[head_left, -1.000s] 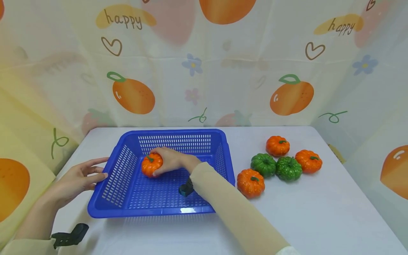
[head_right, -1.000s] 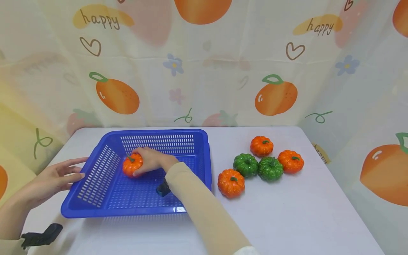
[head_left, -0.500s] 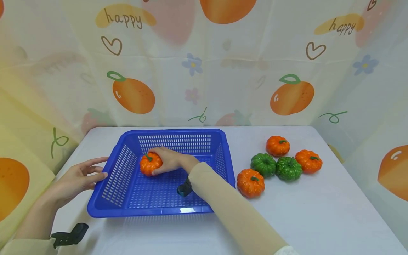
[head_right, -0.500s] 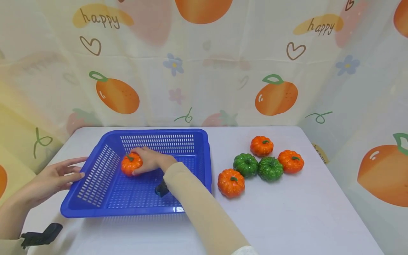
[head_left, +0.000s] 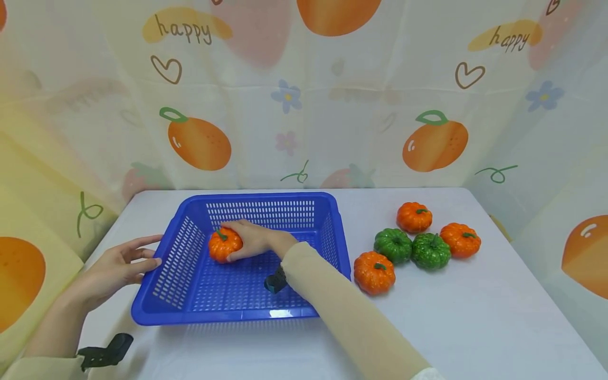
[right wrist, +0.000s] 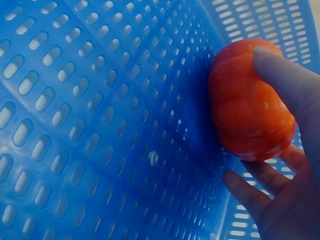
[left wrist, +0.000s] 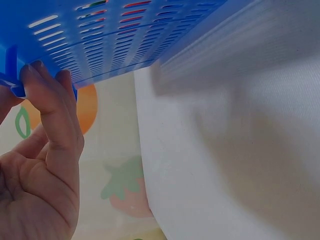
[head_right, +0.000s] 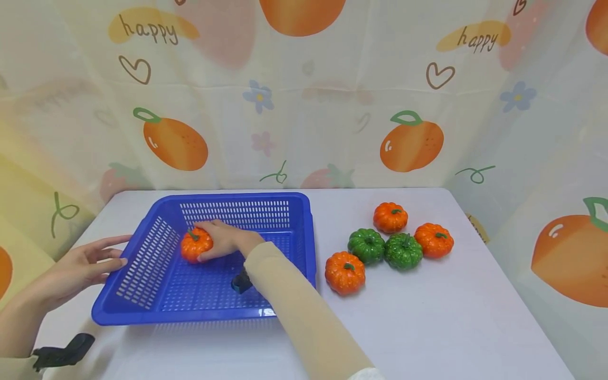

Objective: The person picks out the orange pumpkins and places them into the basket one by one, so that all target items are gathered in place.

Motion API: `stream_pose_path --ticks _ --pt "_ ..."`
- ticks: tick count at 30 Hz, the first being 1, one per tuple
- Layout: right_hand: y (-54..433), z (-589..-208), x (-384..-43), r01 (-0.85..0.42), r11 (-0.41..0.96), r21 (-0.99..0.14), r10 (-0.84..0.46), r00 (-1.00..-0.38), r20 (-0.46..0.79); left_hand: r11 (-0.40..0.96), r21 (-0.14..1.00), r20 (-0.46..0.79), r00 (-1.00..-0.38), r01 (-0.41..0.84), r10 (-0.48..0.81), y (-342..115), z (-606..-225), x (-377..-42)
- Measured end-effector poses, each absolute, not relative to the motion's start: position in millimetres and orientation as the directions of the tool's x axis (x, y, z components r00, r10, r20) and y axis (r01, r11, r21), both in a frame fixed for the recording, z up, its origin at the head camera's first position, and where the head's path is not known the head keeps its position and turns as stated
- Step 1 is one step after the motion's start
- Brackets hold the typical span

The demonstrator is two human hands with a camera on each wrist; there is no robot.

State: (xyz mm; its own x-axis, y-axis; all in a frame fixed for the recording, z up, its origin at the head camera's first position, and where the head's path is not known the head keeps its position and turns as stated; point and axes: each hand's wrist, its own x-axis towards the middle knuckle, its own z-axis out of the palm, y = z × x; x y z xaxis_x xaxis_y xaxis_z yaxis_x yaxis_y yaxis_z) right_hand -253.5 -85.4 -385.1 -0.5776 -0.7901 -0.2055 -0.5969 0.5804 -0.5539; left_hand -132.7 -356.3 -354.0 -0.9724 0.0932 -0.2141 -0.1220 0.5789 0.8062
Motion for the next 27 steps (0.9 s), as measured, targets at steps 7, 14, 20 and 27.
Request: stream_pose_path --ticks 7,14,20,27 --pt "-84 -379 -254 -0.626 0.564 -0.538 -0.805 -0.561 -0.191 0.564 0.818 -0.203 -0.973 -0.11 0.105 -355 -353 -132" --pt "-80 -367 -256 -0.663 0.554 -0.503 -0.816 -0.553 -0.17 0.581 0.805 -0.212 -0.973 -0.12 0.092 -355 -353 -132" --pt "-75 -355 -258 -0.707 0.523 -0.475 -0.837 -0.531 -0.132 0.59 0.798 -0.218 -0.972 -0.127 0.086 -355 -354 -132" --pt "-69 -337 -254 -0.744 0.495 -0.449 -0.855 -0.508 -0.101 0.578 0.806 -0.221 -0.971 -0.131 0.088 -355 -354 -133"
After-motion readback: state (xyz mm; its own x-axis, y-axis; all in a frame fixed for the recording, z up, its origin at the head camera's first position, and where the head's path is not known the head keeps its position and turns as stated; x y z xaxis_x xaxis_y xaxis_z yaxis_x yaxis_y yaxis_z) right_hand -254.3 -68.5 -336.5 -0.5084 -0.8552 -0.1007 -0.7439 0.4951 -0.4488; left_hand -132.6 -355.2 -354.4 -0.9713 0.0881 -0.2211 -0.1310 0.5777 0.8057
